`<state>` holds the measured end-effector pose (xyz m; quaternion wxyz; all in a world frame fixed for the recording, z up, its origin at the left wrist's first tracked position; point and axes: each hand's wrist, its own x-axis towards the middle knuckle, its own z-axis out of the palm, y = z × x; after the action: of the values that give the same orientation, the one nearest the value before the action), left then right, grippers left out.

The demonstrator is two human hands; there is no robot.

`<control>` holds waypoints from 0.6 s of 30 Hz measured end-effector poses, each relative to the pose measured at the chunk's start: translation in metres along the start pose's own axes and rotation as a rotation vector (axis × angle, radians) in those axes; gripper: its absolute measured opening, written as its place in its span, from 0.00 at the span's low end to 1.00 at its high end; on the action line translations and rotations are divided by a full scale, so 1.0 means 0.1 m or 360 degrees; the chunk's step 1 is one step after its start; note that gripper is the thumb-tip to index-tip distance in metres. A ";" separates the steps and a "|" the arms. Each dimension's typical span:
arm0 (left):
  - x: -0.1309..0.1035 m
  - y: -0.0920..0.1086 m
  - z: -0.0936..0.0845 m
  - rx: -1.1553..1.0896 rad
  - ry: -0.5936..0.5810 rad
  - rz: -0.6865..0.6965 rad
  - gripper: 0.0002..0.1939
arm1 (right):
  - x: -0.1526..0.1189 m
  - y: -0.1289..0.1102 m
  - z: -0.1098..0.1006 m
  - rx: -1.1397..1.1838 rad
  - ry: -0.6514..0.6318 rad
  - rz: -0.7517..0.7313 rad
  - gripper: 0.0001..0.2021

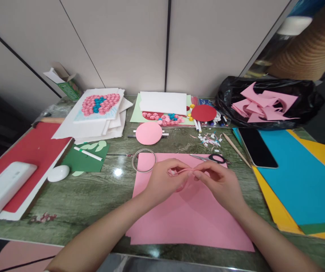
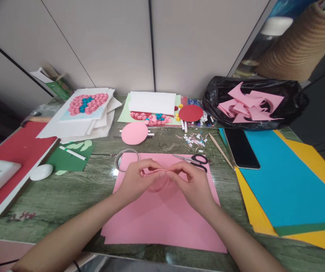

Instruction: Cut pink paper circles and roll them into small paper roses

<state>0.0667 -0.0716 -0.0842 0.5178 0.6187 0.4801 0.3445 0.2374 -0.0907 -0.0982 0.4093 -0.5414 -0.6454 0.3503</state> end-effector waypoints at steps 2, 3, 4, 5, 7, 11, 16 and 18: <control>0.00 0.00 0.00 -0.0002 0.0019 -0.0001 0.07 | 0.00 0.00 0.00 0.0013 -0.0002 0.0002 0.05; 0.00 0.00 0.00 0.0001 0.0032 0.0000 0.07 | 0.00 0.00 0.00 0.0022 -0.0004 0.0003 0.05; 0.00 0.00 0.00 0.0006 0.0039 0.0006 0.07 | 0.00 0.00 0.00 0.0031 -0.0005 0.0005 0.04; -0.01 0.01 0.00 0.0012 0.0044 0.0019 0.08 | 0.00 0.01 0.00 0.0039 -0.0005 0.0006 0.04; -0.02 0.02 0.00 0.0030 0.0037 0.0063 0.07 | -0.01 0.01 0.00 0.0050 0.0003 0.0004 0.04; -0.04 0.03 -0.01 0.0064 -0.0020 0.0125 0.07 | -0.01 0.02 0.00 0.0043 0.0016 -0.0001 0.05; -0.03 0.01 -0.02 0.0077 -0.0037 0.0144 0.07 | -0.01 0.04 -0.01 0.0024 0.0014 -0.0015 0.05; -0.02 0.01 -0.02 0.0077 -0.0040 0.0154 0.07 | -0.01 0.04 -0.01 0.0023 0.0006 -0.0019 0.05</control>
<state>0.0646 -0.0731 -0.0830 0.4915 0.6577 0.4512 0.3496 0.2402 -0.0909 -0.1014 0.4165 -0.5354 -0.6452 0.3514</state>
